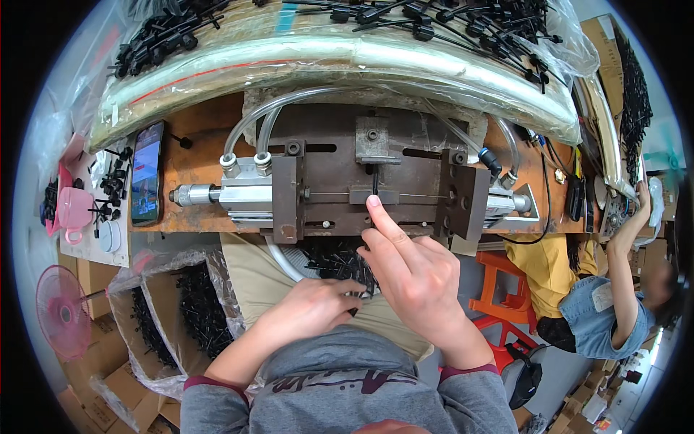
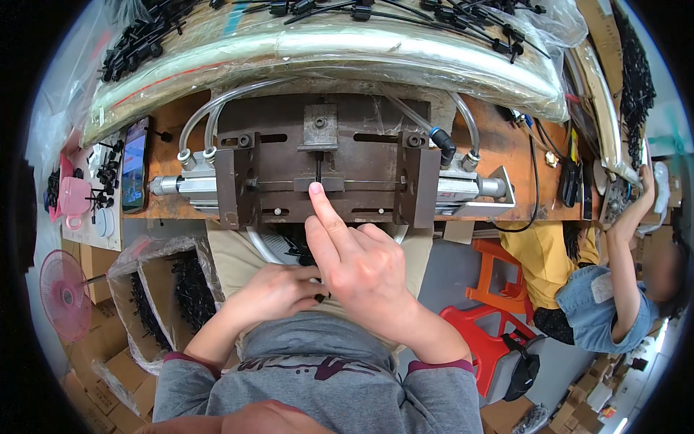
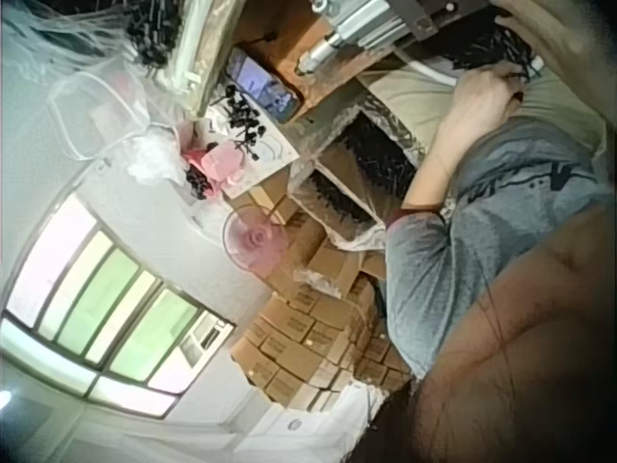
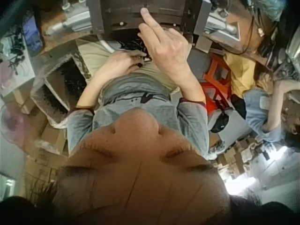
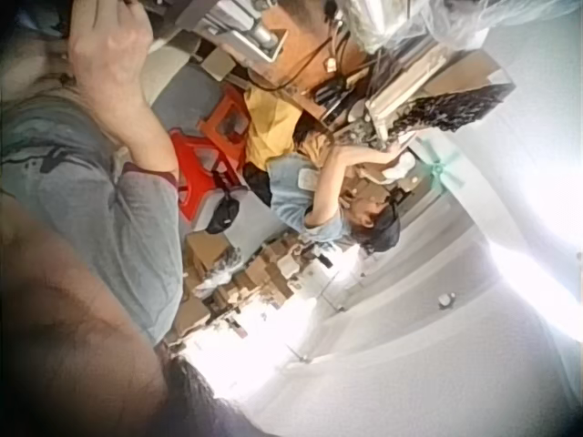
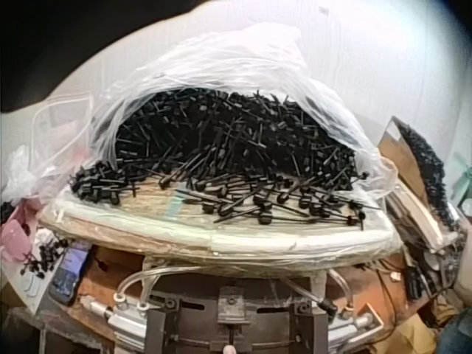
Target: Assembling small black plastic components using manual manipulation and a pneumatic press machine at a factory workbench.
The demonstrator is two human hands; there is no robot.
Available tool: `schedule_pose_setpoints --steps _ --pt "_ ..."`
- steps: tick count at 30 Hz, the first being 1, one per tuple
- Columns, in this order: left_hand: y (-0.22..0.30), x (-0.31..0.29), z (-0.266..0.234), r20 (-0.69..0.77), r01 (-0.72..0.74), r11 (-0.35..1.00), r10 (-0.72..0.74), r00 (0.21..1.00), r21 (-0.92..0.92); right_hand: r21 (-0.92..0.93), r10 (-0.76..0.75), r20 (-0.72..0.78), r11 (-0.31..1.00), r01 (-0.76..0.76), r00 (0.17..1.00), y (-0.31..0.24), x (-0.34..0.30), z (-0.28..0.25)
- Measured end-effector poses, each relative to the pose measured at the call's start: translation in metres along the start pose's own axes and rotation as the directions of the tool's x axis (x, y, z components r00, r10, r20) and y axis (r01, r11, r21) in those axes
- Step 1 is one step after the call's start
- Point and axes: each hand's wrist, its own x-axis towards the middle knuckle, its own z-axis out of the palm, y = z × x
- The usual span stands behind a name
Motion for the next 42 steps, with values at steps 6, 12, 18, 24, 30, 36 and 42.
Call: schedule_pose_setpoints --steps 6,12,18,24,30,36,42 --pt "-0.026 0.006 0.028 -0.367 0.051 0.996 -0.02 0.93 0.074 0.018 -0.007 -0.037 1.0 0.007 0.999 0.003 -0.001 0.002" --pt "-0.057 -0.025 0.043 -0.68 0.258 0.966 -0.205 0.704 -0.024 0.2 -0.024 -0.138 0.978 0.052 0.99 0.008 -0.009 0.015" --pt "-0.108 -0.044 0.05 -0.734 0.468 0.832 -0.512 0.446 -0.297 0.364 -0.297 0.081 0.898 0.249 0.952 -0.004 -0.072 0.037" --pt "-0.216 -0.046 0.089 -0.798 0.239 0.843 -0.534 0.278 -0.481 -0.018 -0.104 0.234 0.994 0.111 0.967 0.044 -0.132 0.11" --pt "-0.233 -0.041 0.075 -0.863 0.543 0.84 -0.267 0.429 0.01 0.07 0.04 0.221 0.996 -0.057 0.975 0.038 -0.142 0.117" --pt "-0.194 -0.025 0.048 -0.667 0.739 0.671 -0.522 0.532 0.065 0.03 0.036 0.316 0.998 -0.048 0.948 0.051 -0.161 0.149" --pt "-0.231 -0.041 0.068 -0.773 0.623 0.699 -0.16 0.614 0.35 0.078 -0.053 0.265 0.996 0.033 0.963 0.044 -0.147 0.177"
